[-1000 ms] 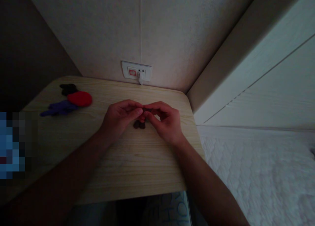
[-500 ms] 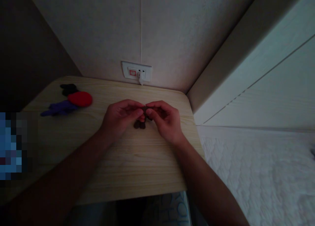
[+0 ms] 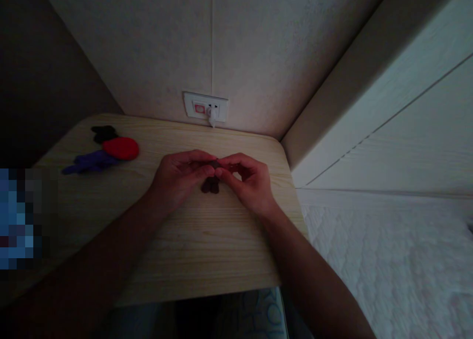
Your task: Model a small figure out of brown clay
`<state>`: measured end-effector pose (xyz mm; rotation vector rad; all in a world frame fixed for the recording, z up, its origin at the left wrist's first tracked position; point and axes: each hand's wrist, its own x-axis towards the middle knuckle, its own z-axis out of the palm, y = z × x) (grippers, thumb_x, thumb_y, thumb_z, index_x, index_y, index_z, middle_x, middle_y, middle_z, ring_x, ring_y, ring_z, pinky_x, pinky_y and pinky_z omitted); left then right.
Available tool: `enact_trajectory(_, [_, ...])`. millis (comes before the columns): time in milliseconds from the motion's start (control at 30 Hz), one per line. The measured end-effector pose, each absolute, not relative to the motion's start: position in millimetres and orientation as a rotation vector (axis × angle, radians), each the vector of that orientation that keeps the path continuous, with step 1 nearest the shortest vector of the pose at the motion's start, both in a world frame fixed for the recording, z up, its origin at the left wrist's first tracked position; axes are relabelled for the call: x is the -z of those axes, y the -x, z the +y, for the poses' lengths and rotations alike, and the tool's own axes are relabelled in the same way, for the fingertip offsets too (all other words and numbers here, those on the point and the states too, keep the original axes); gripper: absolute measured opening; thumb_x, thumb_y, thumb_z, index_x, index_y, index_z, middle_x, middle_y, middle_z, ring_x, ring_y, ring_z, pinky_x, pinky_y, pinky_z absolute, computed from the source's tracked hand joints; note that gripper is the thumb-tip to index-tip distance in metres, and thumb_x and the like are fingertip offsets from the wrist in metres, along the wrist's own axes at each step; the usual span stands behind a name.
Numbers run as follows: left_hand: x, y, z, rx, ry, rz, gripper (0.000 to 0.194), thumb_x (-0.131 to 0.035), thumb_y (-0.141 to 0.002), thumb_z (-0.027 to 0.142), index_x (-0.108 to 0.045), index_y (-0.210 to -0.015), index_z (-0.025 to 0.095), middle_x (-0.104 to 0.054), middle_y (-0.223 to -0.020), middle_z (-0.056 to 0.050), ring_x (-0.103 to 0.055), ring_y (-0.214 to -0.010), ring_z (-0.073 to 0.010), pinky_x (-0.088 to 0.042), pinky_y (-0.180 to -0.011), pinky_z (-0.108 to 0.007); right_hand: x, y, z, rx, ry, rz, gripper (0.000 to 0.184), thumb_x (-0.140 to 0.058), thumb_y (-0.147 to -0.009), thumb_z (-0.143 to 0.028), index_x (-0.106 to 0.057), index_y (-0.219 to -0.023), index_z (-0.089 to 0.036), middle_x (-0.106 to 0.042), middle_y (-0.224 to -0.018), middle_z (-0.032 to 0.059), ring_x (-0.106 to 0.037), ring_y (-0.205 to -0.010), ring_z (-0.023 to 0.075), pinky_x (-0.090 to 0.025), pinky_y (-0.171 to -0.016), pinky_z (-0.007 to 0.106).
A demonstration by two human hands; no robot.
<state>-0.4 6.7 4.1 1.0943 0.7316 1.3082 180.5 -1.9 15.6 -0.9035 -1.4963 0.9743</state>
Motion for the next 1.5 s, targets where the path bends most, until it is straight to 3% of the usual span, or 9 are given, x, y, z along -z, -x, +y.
enact_trajectory(300, [-9.0,-0.4,5.5,-1.3,-1.139,0.761,0.028,-0.094,-0.074,0.04,-0.086,-0.089,0.017,-0.08,-0.078,-0.006,-0.071,-0.059,-0.0173,-0.057,-0.052,-0.03,-12.8,-180.0,-2.7,-0.864,0.877,-1.515,0.023,-0.094,-0.081,-0.044,-0.082,-0.091,-0.027,-0.08,-0.092,0.0034,-0.074,-0.081,0.0179,-0.066,-0.074,0.035])
enact_trajectory(500, [-8.2,-1.0,4.5,-1.267,-1.155,0.794,0.033,-0.096,-0.073,0.043,-0.085,-0.088,0.016,-0.08,-0.077,-0.007,-0.069,-0.057,-0.0163,-0.054,-0.052,-0.029,-13.6,-183.6,-4.8,-0.633,0.895,-1.631,0.02,-0.082,-0.094,-0.036,-0.083,-0.113,-0.033,-0.076,-0.104,0.0065,-0.07,-0.09,0.0201,-0.062,-0.075,0.037])
enact_trajectory(733, [-10.0,-0.4,3.2,-1.272,-1.165,0.772,0.032,-0.095,-0.074,0.04,-0.087,-0.095,0.017,-0.083,-0.084,-0.007,-0.073,-0.065,-0.0175,-0.058,-0.054,-0.028,-9.4,-184.2,-5.3,-0.575,0.854,-1.645,0.016,-0.08,-0.096,-0.028,-0.084,-0.111,-0.033,-0.076,-0.102,0.006,-0.071,-0.091,0.0199,-0.063,-0.072,0.034])
enact_trajectory(1033, [-7.5,-1.3,3.6,-1.282,-1.158,0.806,0.023,-0.089,-0.077,0.033,-0.087,-0.091,0.015,-0.081,-0.077,-0.007,-0.069,-0.054,-0.0147,-0.057,-0.05,-0.027,-11.6,-183.7,-5.5,-0.313,0.847,-1.75,0.019,-0.078,-0.094,-0.019,-0.086,-0.106,-0.031,-0.075,-0.096,0.0036,-0.069,-0.077,0.0147,-0.058,-0.06,0.028])
enact_trajectory(1300, [-5.0,-1.0,6.4,-1.337,-1.203,0.838,0.017,-0.09,-0.076,0.03,-0.087,-0.087,0.017,-0.083,-0.081,-0.007,-0.075,-0.067,-0.0166,-0.061,-0.061,-0.027,-7.3,-179.7,-7.3,-0.411,0.887,-1.705,0.016,-0.078,-0.095,-0.022,-0.086,-0.106,-0.03,-0.076,-0.097,0.0047,-0.069,-0.078,0.0154,-0.056,-0.059,0.028])
enact_trajectory(1500, [-6.5,-1.6,6.0,-1.323,-1.157,0.795,0.025,-0.091,-0.075,0.033,-0.087,-0.093,0.017,-0.083,-0.083,-0.007,-0.074,-0.066,-0.0173,-0.06,-0.058,-0.028,-5.6,-177.7,-8.8,-0.465,0.889,-1.639,0.02,-0.079,-0.095,-0.023,-0.087,-0.11,-0.033,-0.076,-0.097,0.0041,-0.068,-0.077,0.0145,-0.054,-0.057,0.027])
